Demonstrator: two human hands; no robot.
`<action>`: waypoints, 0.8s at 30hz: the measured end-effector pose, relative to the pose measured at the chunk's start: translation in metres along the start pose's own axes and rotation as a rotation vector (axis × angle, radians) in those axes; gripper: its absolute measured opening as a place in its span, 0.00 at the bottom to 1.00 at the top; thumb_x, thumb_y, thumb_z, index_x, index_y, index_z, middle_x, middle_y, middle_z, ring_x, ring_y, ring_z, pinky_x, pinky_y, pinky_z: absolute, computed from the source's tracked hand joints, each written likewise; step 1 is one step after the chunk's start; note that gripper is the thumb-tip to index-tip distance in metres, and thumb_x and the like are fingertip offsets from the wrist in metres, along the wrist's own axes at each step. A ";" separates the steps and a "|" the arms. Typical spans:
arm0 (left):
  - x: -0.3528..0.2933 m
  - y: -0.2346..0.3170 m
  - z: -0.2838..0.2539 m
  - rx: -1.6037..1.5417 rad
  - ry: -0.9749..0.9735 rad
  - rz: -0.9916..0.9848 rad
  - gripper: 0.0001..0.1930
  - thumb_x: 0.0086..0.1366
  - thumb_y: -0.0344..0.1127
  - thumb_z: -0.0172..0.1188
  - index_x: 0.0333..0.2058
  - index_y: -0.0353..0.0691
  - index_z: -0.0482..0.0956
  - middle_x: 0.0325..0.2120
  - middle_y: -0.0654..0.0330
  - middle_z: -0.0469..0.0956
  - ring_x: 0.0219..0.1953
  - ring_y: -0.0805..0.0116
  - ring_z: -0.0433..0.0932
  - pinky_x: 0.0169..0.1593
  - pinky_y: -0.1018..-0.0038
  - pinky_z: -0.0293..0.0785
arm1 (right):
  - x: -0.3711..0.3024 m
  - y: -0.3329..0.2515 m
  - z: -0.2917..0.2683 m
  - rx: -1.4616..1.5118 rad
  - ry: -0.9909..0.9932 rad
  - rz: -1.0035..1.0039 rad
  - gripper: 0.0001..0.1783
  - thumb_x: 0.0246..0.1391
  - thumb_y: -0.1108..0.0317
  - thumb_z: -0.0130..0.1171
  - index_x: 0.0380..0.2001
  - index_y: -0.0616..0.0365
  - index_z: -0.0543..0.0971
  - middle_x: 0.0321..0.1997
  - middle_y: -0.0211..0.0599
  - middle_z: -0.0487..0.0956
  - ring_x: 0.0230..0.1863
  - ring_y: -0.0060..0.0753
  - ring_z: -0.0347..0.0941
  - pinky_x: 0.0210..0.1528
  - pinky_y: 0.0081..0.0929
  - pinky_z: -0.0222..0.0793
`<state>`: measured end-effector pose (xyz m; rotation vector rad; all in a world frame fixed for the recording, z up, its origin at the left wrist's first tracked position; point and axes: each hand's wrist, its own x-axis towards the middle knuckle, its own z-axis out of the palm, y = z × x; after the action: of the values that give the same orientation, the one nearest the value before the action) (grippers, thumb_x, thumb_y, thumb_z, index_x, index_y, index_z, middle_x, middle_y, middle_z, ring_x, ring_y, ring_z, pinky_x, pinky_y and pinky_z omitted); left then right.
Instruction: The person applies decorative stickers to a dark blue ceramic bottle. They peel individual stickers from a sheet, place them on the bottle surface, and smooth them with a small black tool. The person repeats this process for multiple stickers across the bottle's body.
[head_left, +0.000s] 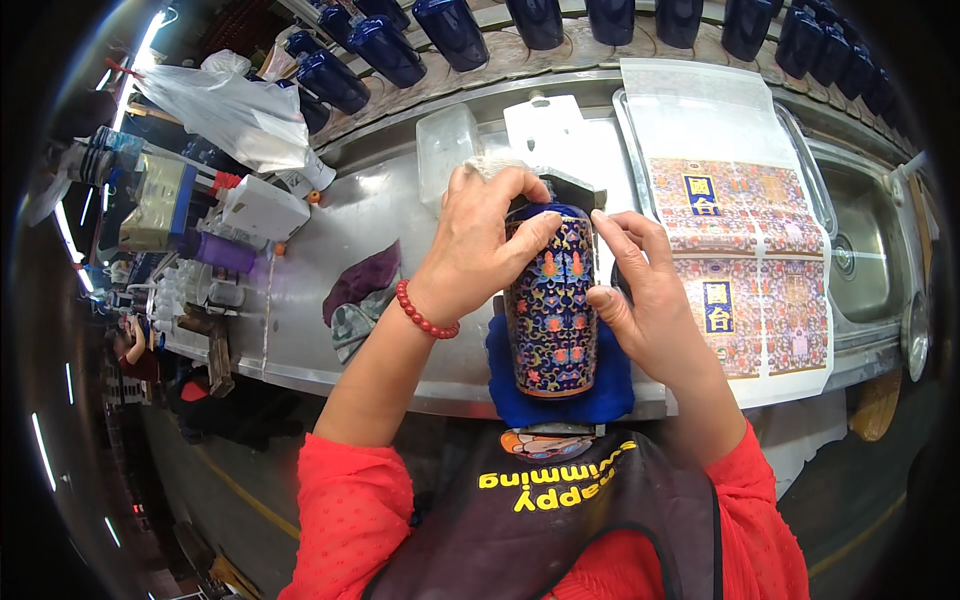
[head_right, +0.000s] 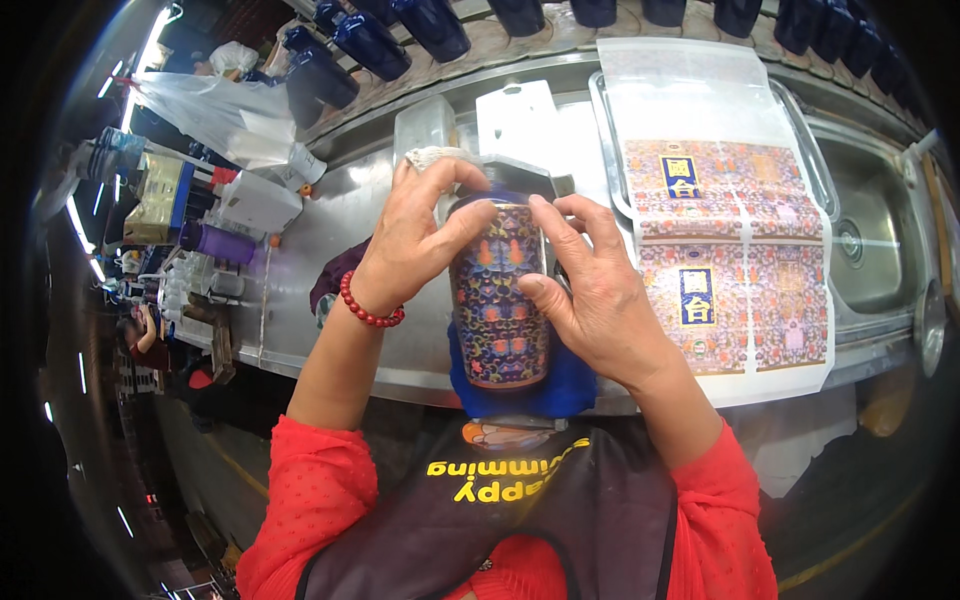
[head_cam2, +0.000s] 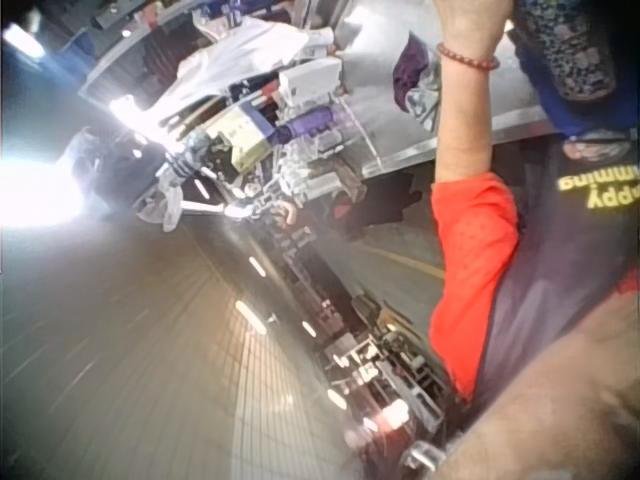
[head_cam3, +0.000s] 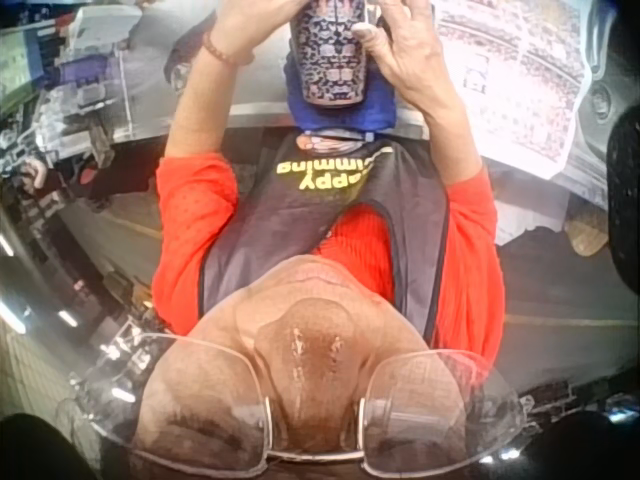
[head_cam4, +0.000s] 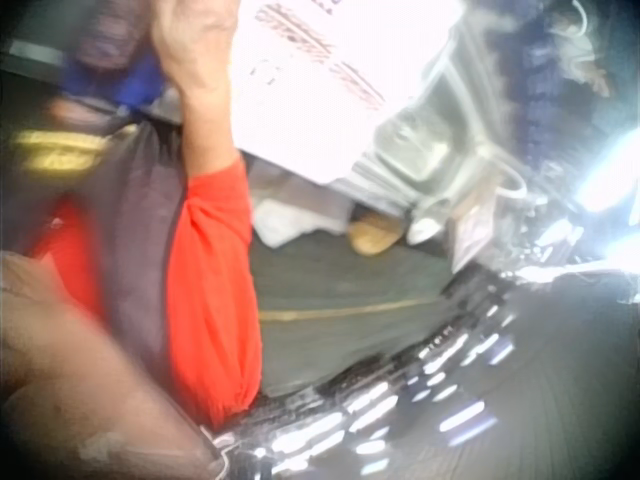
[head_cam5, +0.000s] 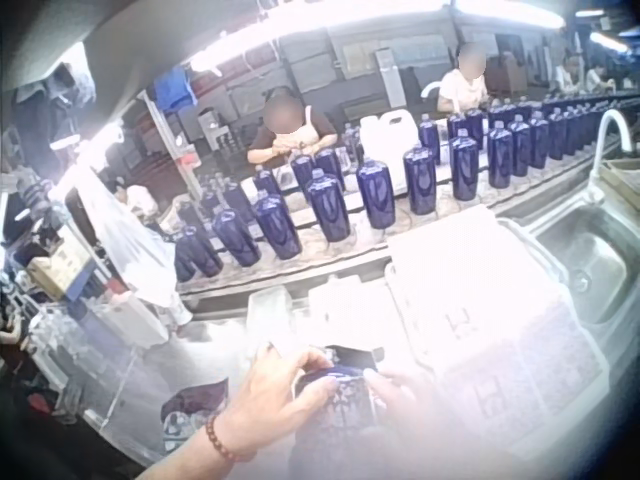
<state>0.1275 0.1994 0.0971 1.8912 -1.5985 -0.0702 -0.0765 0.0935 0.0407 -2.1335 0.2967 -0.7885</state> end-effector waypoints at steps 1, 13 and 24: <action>0.000 0.000 0.000 -0.010 -0.007 -0.020 0.12 0.63 0.44 0.66 0.38 0.42 0.81 0.33 0.58 0.80 0.41 0.56 0.68 0.52 0.62 0.63 | 0.000 0.000 0.000 0.011 -0.003 0.007 0.33 0.63 0.57 0.64 0.67 0.59 0.70 0.63 0.52 0.67 0.61 0.53 0.70 0.61 0.41 0.71; -0.007 0.000 0.005 -0.123 0.073 -0.051 0.12 0.64 0.41 0.65 0.39 0.40 0.80 0.37 0.59 0.82 0.43 0.57 0.72 0.57 0.63 0.62 | 0.001 0.001 0.006 -0.014 -0.028 -0.019 0.32 0.62 0.56 0.65 0.67 0.55 0.72 0.62 0.51 0.67 0.56 0.50 0.72 0.59 0.41 0.72; -0.012 -0.005 0.012 -0.248 0.066 -0.124 0.15 0.68 0.45 0.63 0.43 0.39 0.80 0.42 0.57 0.82 0.48 0.56 0.74 0.62 0.62 0.59 | 0.001 0.001 0.008 0.018 -0.030 -0.021 0.34 0.61 0.57 0.66 0.67 0.56 0.71 0.61 0.50 0.68 0.57 0.50 0.72 0.60 0.41 0.71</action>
<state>0.1231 0.2053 0.0808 1.7774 -1.3600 -0.2447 -0.0707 0.0977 0.0366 -2.1331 0.2511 -0.7681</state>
